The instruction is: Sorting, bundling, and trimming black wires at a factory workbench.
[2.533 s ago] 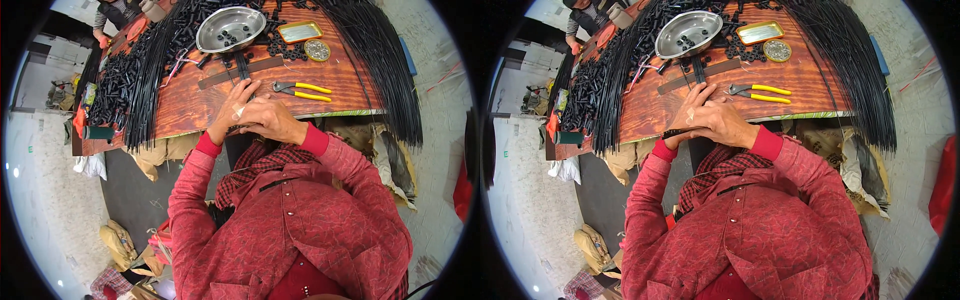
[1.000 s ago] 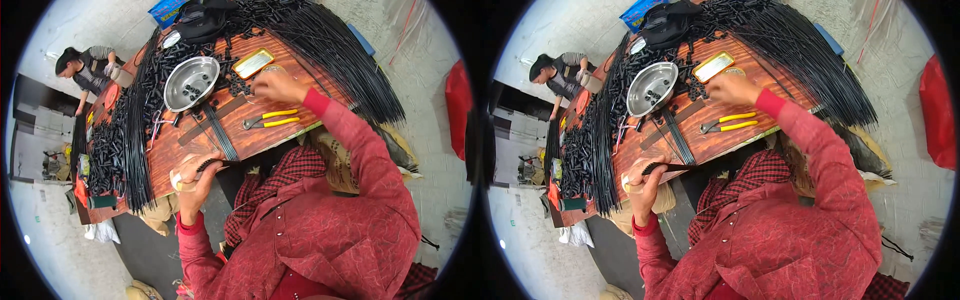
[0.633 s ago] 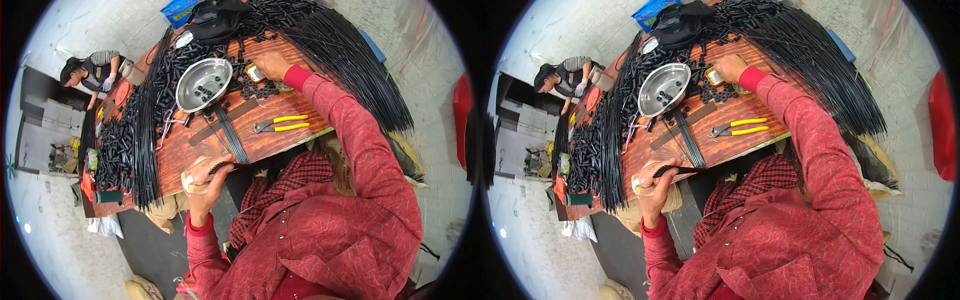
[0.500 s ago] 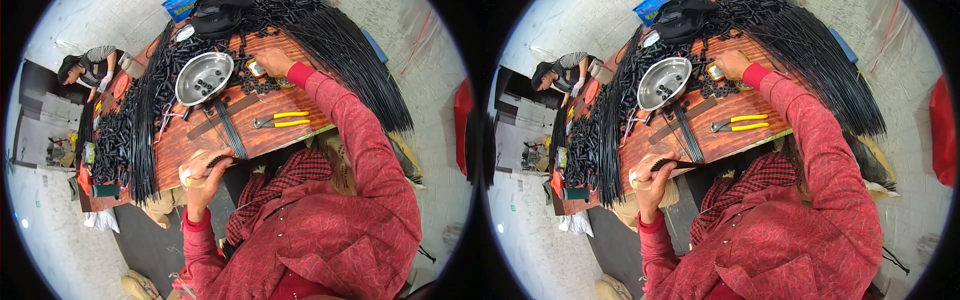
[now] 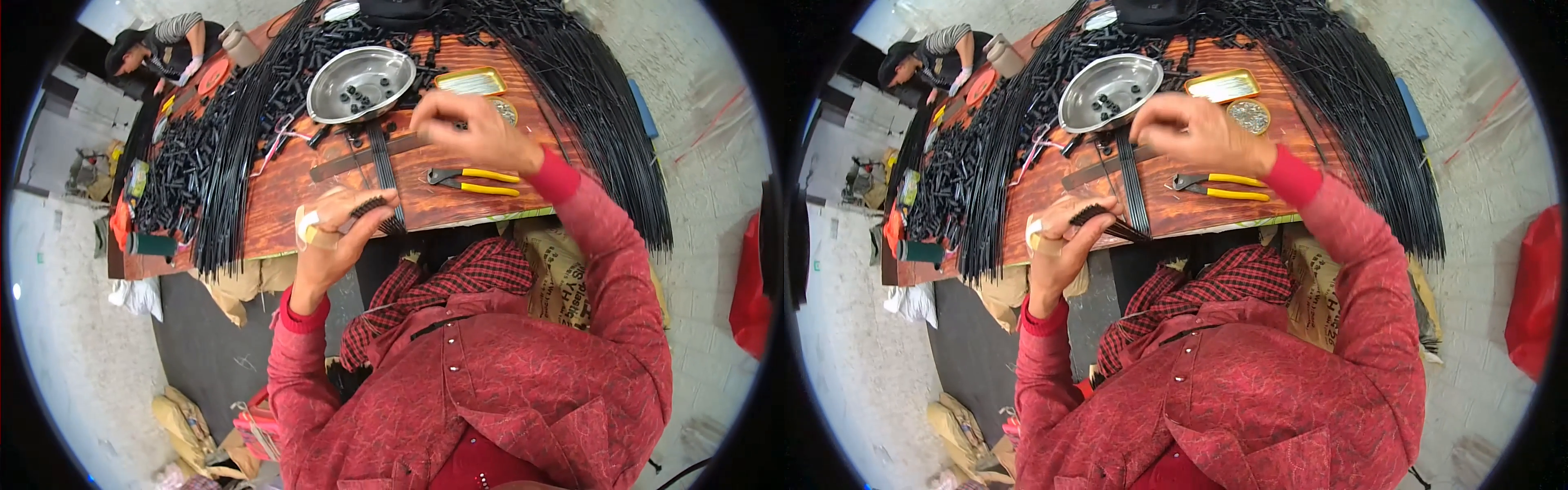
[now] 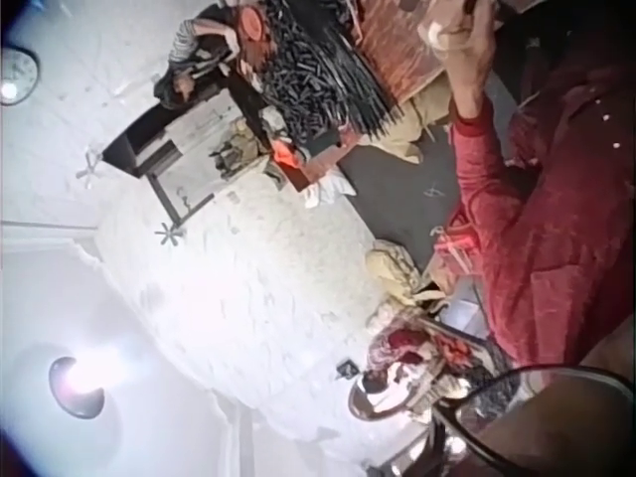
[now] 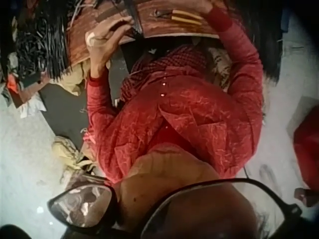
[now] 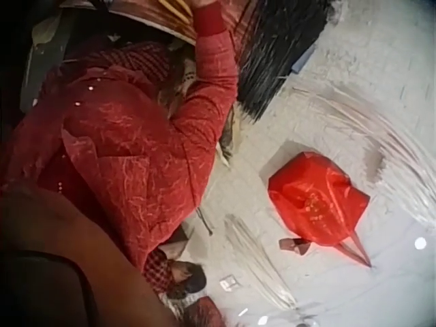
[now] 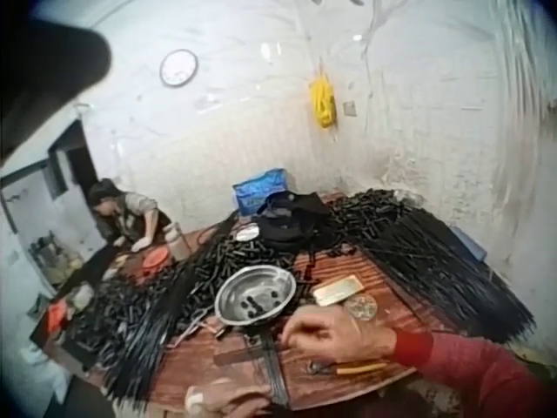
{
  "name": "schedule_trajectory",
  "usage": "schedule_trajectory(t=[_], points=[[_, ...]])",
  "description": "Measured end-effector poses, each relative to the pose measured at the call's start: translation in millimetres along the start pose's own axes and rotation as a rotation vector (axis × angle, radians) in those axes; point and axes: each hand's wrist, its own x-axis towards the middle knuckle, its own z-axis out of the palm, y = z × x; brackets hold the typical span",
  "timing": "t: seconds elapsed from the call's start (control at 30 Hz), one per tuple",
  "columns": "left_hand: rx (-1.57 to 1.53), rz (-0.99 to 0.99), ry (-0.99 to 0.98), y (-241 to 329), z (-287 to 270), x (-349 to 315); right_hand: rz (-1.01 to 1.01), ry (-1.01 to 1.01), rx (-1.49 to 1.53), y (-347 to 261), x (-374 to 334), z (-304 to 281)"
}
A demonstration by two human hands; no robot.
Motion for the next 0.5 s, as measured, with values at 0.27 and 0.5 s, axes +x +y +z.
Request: schedule_trajectory(t=[0.27, 0.5], points=[[-0.049, 0.015, 0.102, 0, 6, 1, -0.278, 0.029, -0.043, -34, -20, 33], [0.085, 0.04, 0.085, 5, 4, 0, -0.245, 0.013, -0.058, -44, -22, 33]])
